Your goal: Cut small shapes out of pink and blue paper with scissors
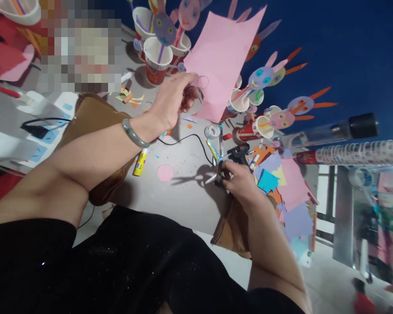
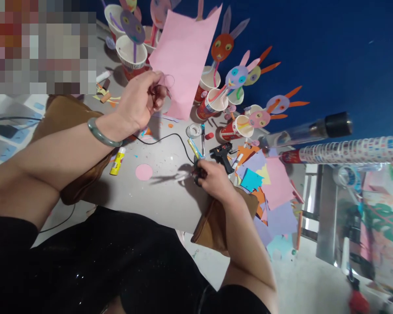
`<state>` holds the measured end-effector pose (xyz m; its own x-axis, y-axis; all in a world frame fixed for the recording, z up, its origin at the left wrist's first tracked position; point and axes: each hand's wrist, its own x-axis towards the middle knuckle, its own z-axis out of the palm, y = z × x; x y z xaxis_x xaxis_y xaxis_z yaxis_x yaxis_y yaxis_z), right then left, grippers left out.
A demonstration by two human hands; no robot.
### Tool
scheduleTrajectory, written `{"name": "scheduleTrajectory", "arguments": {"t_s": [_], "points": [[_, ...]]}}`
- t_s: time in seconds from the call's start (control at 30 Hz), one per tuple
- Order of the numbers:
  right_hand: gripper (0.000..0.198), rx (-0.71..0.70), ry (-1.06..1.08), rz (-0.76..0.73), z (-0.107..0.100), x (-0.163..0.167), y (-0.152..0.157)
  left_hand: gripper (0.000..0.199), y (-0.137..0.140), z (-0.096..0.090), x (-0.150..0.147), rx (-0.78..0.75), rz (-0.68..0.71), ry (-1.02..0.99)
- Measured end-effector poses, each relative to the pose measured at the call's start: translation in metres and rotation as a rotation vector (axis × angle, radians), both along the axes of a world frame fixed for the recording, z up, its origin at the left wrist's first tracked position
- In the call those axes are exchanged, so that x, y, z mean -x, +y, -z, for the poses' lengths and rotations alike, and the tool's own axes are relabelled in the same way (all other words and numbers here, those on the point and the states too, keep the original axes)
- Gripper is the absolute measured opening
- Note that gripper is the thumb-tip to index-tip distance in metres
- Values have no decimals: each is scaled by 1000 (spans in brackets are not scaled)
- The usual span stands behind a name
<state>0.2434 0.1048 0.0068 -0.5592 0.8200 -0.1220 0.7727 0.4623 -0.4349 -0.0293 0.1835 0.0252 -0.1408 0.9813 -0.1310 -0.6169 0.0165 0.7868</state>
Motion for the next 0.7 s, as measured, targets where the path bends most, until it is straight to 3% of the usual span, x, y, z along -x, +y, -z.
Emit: {"name": "scheduleTrajectory", "arguments": {"t_s": [0.17,0.33,0.5,0.6,0.7], "points": [[12,89,-138,-17,-12,-33,-50,28,-2,2,-4,-3,35,18],[13,149,-51,47,-22,-50,-53,16,-4,3,-5,19,36,-53],[12,-72,140,224,-16,-36,-10,12,-2,7,-2,24,53,-73],[17,-226,99,225,-3,-20,33,14,-1,6,0,3,23,-16],[25,-292,14,220,10,-5,75,13,2,5,2,-9,-18,-8]]}}
